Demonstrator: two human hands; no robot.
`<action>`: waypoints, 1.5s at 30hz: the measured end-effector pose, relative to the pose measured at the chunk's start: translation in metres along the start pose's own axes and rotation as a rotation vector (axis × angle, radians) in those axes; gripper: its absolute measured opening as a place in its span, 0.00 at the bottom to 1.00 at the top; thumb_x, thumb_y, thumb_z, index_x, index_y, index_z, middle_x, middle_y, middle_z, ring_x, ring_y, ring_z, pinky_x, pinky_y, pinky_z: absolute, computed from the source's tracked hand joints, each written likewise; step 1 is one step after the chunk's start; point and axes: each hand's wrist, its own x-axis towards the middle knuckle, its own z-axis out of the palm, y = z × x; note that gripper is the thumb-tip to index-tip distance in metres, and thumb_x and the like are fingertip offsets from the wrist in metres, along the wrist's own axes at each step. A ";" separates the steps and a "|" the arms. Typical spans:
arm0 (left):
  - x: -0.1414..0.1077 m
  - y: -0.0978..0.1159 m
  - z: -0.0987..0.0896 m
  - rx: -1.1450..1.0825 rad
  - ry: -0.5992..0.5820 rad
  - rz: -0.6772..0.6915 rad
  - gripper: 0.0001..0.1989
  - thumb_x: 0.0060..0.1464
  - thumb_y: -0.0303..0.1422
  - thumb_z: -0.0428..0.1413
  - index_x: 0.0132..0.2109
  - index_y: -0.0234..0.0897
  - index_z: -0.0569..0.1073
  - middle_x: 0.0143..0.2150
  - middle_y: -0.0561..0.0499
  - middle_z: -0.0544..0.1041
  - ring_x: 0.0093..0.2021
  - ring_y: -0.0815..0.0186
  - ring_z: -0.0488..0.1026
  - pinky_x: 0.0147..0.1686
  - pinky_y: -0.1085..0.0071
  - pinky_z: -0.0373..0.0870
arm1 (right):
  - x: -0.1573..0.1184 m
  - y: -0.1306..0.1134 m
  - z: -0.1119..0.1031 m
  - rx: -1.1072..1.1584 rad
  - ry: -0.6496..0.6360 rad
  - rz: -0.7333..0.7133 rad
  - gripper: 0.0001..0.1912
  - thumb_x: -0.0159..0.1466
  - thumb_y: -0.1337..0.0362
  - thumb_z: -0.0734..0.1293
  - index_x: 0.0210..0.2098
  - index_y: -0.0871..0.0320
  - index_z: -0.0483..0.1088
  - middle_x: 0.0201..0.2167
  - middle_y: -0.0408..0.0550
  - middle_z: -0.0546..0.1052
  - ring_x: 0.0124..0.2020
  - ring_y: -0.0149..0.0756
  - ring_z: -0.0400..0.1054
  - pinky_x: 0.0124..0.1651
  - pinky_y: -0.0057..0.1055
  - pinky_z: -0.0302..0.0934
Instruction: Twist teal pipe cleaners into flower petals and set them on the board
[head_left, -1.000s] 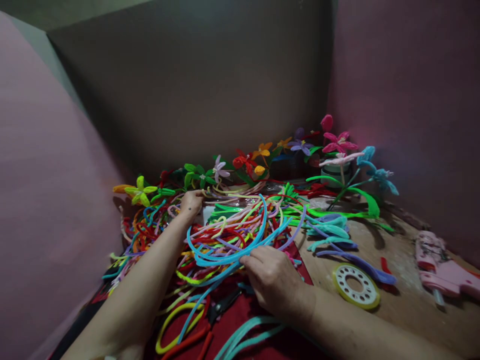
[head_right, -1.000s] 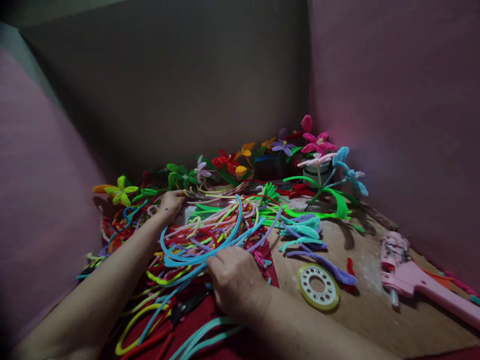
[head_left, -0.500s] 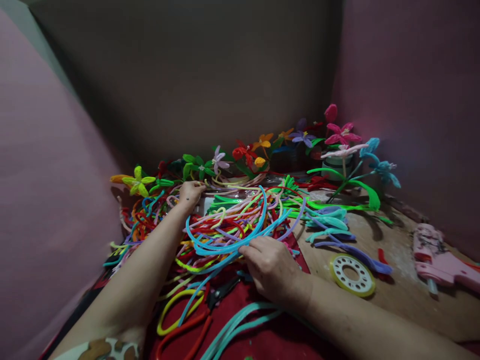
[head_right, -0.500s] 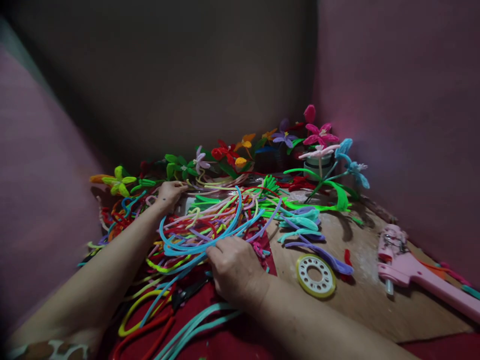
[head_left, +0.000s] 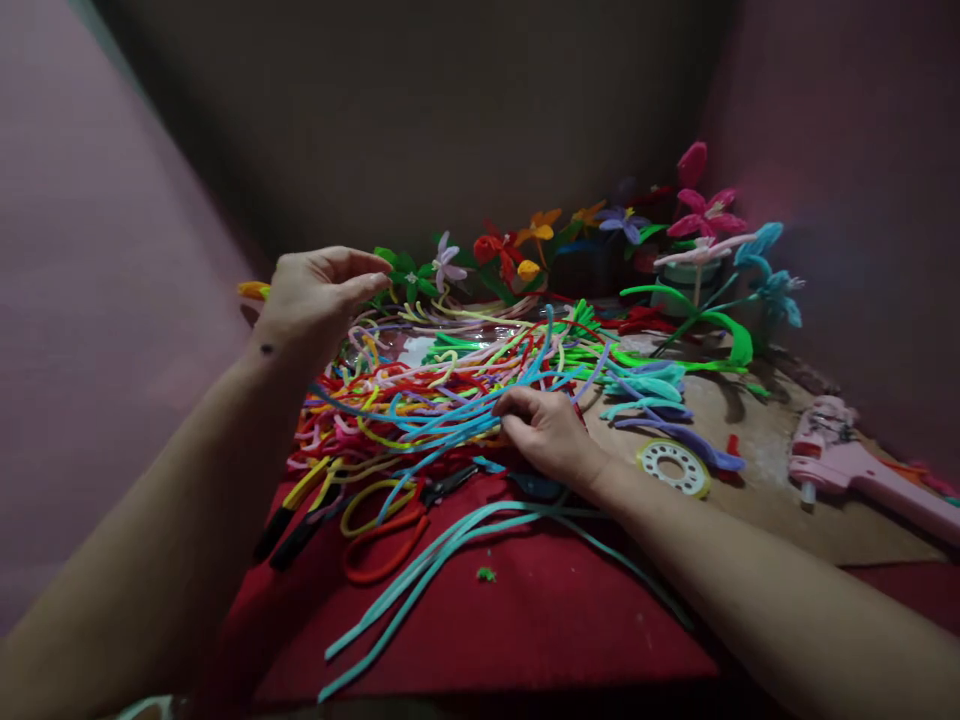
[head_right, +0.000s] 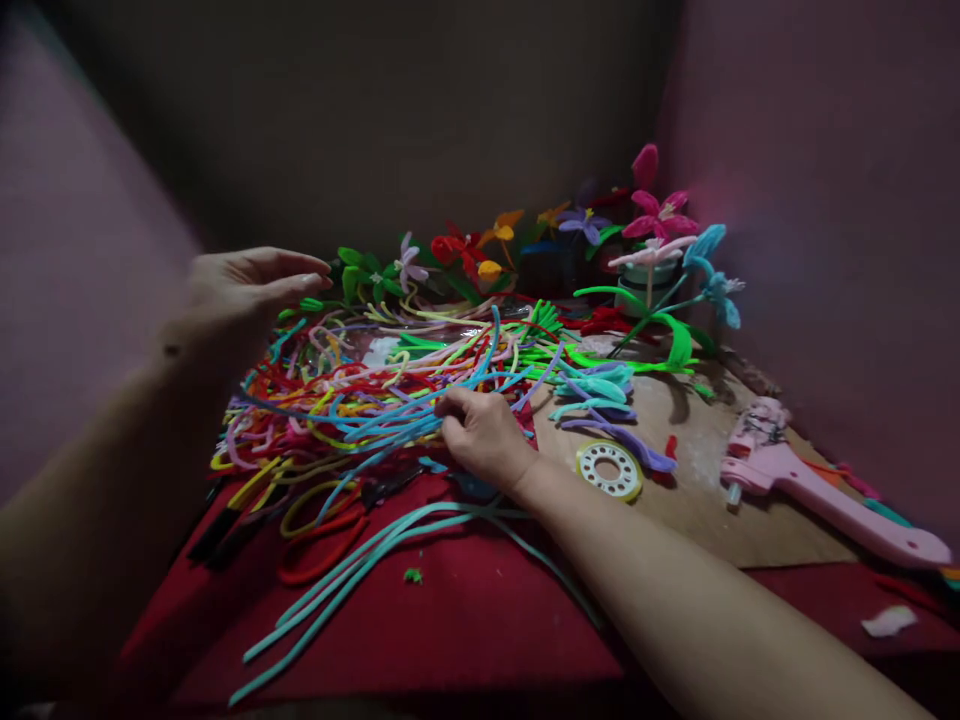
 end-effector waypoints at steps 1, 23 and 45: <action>-0.013 0.009 -0.005 -0.006 -0.025 0.008 0.12 0.44 0.34 0.58 0.37 0.34 0.77 0.30 0.52 0.76 0.27 0.71 0.68 0.30 0.73 0.65 | 0.002 0.001 -0.001 0.080 -0.008 0.046 0.09 0.51 0.73 0.58 0.27 0.60 0.69 0.20 0.42 0.71 0.23 0.28 0.64 0.30 0.25 0.58; -0.167 -0.030 0.047 0.322 -0.802 0.315 0.09 0.55 0.34 0.46 0.27 0.38 0.63 0.28 0.51 0.67 0.29 0.67 0.61 0.29 0.72 0.58 | 0.005 0.003 -0.009 0.119 -0.082 0.050 0.10 0.51 0.71 0.59 0.26 0.62 0.72 0.15 0.40 0.69 0.17 0.25 0.60 0.23 0.22 0.54; -0.139 -0.041 0.019 -1.007 0.064 -0.429 0.07 0.44 0.31 0.58 0.30 0.35 0.66 0.23 0.55 0.70 0.17 0.77 0.61 0.16 0.79 0.59 | -0.036 -0.046 -0.031 -0.800 -0.556 -0.062 0.08 0.52 0.73 0.60 0.28 0.61 0.71 0.26 0.53 0.74 0.26 0.36 0.67 0.26 0.28 0.51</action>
